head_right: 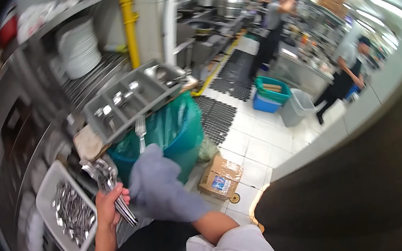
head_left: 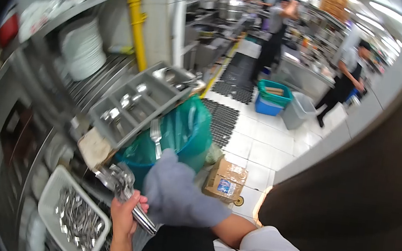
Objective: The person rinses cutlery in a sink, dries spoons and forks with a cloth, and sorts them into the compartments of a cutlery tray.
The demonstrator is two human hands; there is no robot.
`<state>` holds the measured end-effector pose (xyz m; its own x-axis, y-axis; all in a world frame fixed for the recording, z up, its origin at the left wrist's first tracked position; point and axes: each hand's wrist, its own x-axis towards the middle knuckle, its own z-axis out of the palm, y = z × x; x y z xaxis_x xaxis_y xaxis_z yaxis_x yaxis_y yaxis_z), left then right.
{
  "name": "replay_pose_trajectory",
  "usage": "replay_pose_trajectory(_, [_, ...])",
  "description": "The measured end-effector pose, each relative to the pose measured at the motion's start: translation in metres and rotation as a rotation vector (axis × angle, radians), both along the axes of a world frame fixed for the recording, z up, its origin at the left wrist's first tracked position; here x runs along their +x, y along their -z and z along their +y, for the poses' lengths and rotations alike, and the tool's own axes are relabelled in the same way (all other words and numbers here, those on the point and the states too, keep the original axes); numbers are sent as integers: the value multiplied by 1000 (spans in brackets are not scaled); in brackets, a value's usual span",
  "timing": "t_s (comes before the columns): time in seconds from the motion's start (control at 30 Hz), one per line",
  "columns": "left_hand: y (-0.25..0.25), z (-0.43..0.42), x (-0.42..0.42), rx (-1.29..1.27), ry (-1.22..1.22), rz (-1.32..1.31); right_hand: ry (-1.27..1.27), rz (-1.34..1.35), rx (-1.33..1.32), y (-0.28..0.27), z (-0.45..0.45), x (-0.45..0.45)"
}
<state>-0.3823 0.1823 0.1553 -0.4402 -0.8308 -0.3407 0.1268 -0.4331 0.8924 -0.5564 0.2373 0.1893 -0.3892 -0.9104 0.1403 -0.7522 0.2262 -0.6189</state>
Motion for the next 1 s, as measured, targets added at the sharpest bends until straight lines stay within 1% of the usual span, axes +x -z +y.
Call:
replay_pose_trajectory(0.1, [2,-1,12,141,-14,68,22,77,145,16,11,-9])
replay_pose_trajectory(0.17, [10,8,20,227,-39,99,14,106,192,31,18,-12])
replay_pose_trajectory(0.2, [18,14,24,250,-56,113,-39,114,197,47,14,-19])
replay_pose_trajectory(0.27, [29,29,28,271,-94,130,-49,-739,160,82,9,-33])
replay_pose_trajectory(0.3, [33,37,28,278,-92,151,-73,-737,173,83,4,-37])
replay_pose_trajectory(0.37, [33,43,32,283,-102,171,80,-1374,34,83,-8,-42])
replay_pose_trajectory(0.4, [32,44,34,282,-72,183,66,-1374,44,74,-19,-42])
replay_pose_trajectory(0.5, [29,46,35,298,-38,201,-161,152,-97,32,-60,-44])
replay_pose_trajectory(0.53, [27,47,34,303,-37,215,-170,150,-96,22,-69,-43])
replay_pose_trajectory(0.63, [28,50,34,303,-59,227,-352,399,79,-10,-101,-35])
replay_pose_trajectory(0.7, [27,50,33,281,-34,185,-463,576,191,-36,-109,-25])
replay_pose_trajectory(0.73, [23,51,31,253,-62,168,-409,573,327,-51,-105,-15])
replay_pose_trajectory(0.77, [24,51,32,252,-65,169,-411,575,326,-32,-112,-16])
replay_pose_trajectory(0.8, [26,51,33,254,-64,170,-459,554,83,2,-125,-20])
replay_pose_trajectory(0.83, [27,50,34,255,-62,168,-500,526,-163,6,-129,-15])
replay_pose_trajectory(0.87, [26,50,35,254,-60,163,-497,521,-164,10,-131,-12])
replay_pose_trajectory(0.93, [24,51,33,205,-90,192,-602,976,22,-25,-121,5])
replay_pose_trajectory(0.97, [25,52,32,205,-82,189,-596,941,38,-30,-125,4])
replay_pose_trajectory(1.0, [27,50,30,193,-115,199,-570,847,13,-29,-127,1])
